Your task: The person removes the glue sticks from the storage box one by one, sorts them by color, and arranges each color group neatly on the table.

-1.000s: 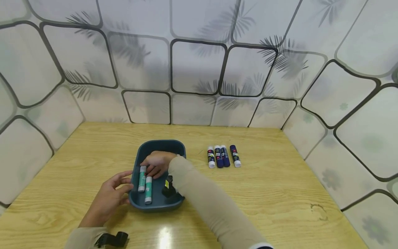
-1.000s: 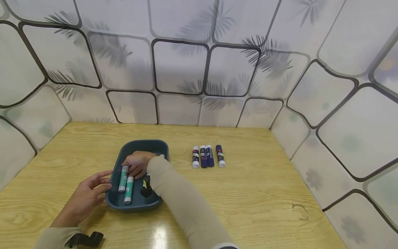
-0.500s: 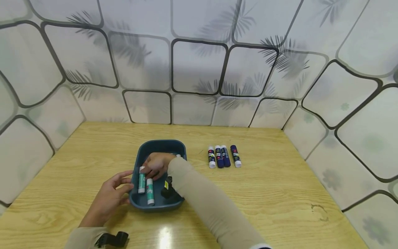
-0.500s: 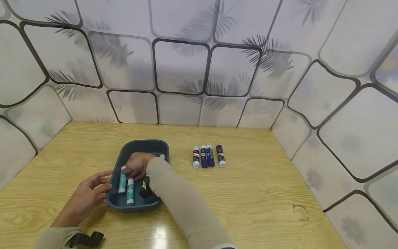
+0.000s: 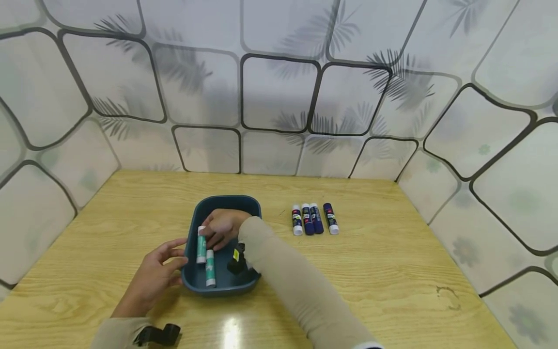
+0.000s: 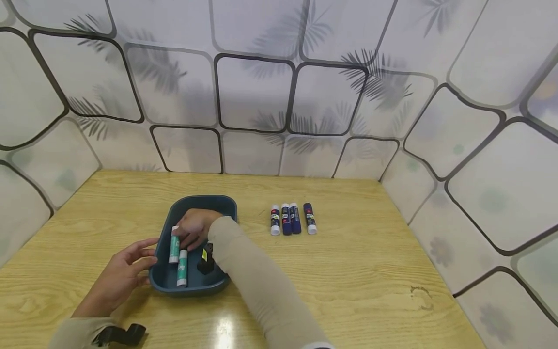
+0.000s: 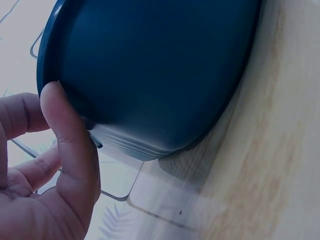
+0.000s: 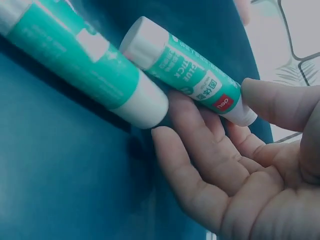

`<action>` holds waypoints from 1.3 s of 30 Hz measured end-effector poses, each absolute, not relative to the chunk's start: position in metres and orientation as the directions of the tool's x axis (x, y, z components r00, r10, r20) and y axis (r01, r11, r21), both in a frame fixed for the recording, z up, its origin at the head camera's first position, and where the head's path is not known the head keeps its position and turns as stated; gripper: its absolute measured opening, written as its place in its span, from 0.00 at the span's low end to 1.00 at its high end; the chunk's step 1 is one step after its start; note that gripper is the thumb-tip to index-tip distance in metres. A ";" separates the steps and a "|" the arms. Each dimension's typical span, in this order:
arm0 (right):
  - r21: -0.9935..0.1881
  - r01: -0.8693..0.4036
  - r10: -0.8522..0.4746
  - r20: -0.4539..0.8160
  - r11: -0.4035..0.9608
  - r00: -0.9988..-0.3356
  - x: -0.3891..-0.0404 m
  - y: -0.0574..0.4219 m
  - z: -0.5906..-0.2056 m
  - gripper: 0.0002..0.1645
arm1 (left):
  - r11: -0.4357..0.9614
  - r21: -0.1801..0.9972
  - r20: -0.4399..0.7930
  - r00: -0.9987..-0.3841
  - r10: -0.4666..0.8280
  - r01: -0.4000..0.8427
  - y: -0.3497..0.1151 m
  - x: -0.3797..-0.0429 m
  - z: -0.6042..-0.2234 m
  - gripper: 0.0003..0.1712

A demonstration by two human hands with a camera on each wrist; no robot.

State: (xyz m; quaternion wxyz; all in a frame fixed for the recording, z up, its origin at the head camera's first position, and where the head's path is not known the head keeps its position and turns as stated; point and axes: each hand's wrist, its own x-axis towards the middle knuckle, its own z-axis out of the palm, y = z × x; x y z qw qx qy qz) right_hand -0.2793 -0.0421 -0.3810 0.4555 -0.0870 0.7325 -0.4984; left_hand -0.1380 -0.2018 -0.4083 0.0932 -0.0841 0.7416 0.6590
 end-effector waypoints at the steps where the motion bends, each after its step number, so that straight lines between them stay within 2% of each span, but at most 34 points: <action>1: -0.812 0.330 -0.582 -0.578 0.481 -0.573 -0.280 -0.041 -0.380 0.06 | 0.118 0.962 -0.249 -0.968 -0.004 -0.248 -0.202 -0.138 -0.408 0.31; 19: -0.875 0.332 -0.581 -0.482 0.351 -0.656 -0.279 -0.026 -0.361 0.07 | 0.097 0.964 -0.250 -0.968 -0.002 -0.249 -0.201 -0.138 -0.412 0.30; 23: -0.888 0.337 -0.596 -0.461 0.314 -0.658 -0.281 -0.020 -0.357 0.11 | 0.096 0.965 -0.243 -0.970 -0.003 -0.242 -0.201 -0.138 -0.413 0.30; 27: -0.898 0.333 -0.607 -0.440 0.289 -0.662 -0.281 -0.011 -0.349 0.18 | 0.097 0.965 -0.243 -0.970 -0.006 -0.243 -0.201 -0.138 -0.411 0.30; 39: -0.919 0.309 -0.577 -0.394 0.245 -0.715 -0.286 0.027 -0.332 0.26 | 0.087 0.972 -0.218 -0.976 -0.011 -0.218 -0.200 -0.136 -0.411 0.31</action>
